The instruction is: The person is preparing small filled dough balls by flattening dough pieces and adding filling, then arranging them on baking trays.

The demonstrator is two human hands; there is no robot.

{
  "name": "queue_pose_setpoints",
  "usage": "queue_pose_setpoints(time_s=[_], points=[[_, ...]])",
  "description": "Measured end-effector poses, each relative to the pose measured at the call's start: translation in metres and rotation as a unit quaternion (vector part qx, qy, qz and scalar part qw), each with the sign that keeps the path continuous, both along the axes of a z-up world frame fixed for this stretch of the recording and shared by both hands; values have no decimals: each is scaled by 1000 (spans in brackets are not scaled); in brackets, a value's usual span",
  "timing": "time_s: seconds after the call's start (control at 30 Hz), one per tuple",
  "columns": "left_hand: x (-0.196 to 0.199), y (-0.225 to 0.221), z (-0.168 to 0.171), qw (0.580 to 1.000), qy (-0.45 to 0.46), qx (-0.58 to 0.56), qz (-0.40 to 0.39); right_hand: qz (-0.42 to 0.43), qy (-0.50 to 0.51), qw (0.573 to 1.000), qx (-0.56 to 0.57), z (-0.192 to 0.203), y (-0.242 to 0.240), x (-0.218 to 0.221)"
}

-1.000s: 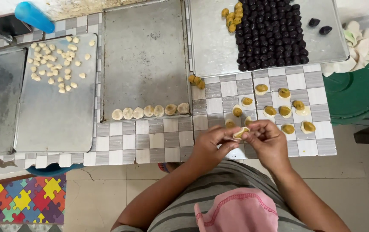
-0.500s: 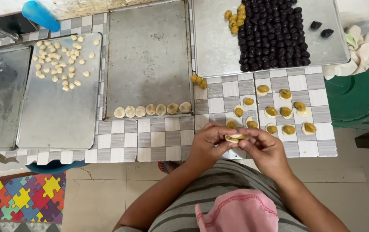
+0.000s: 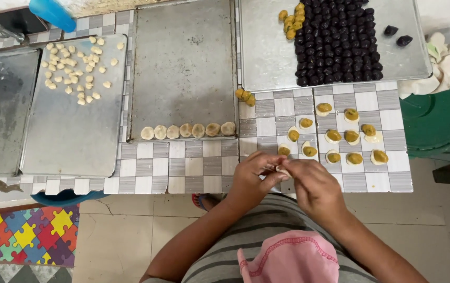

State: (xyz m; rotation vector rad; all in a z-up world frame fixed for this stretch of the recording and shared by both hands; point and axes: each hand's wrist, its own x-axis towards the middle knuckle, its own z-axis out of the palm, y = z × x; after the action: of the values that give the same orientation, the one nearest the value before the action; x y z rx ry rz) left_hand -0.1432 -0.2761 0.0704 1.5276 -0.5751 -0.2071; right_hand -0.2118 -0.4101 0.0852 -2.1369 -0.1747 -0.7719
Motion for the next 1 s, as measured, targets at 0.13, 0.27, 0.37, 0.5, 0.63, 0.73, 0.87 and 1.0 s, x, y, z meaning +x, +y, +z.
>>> queue_pose_setpoints(time_s=[0.13,0.27,0.37,0.5,0.63,0.73,0.87,1.0], points=[[-1,2,9,999,30,-25,15,-3,119,974,192,-3,-10,1],[-3,2,5,999,-1,13,39,26,168,938,303,-22,-11,7],[-6,0,8,998,-23,40,45,-19,129,978,163,-19,-13,15],[-13,0,28,999,-10,36,26,-23,116,992,38,-16,-9,22],[-5,10,26,999,9,12,40,2,116,993,25,-15,-6,33],[5,27,1,990,-7,-22,140,7,90,996,5,-11,4,50],[14,57,-33,958,259,-88,86,93,94,991,23,-2,31,67],[23,81,-55,884,424,-195,34,126,94,988,10,8,65,80]])
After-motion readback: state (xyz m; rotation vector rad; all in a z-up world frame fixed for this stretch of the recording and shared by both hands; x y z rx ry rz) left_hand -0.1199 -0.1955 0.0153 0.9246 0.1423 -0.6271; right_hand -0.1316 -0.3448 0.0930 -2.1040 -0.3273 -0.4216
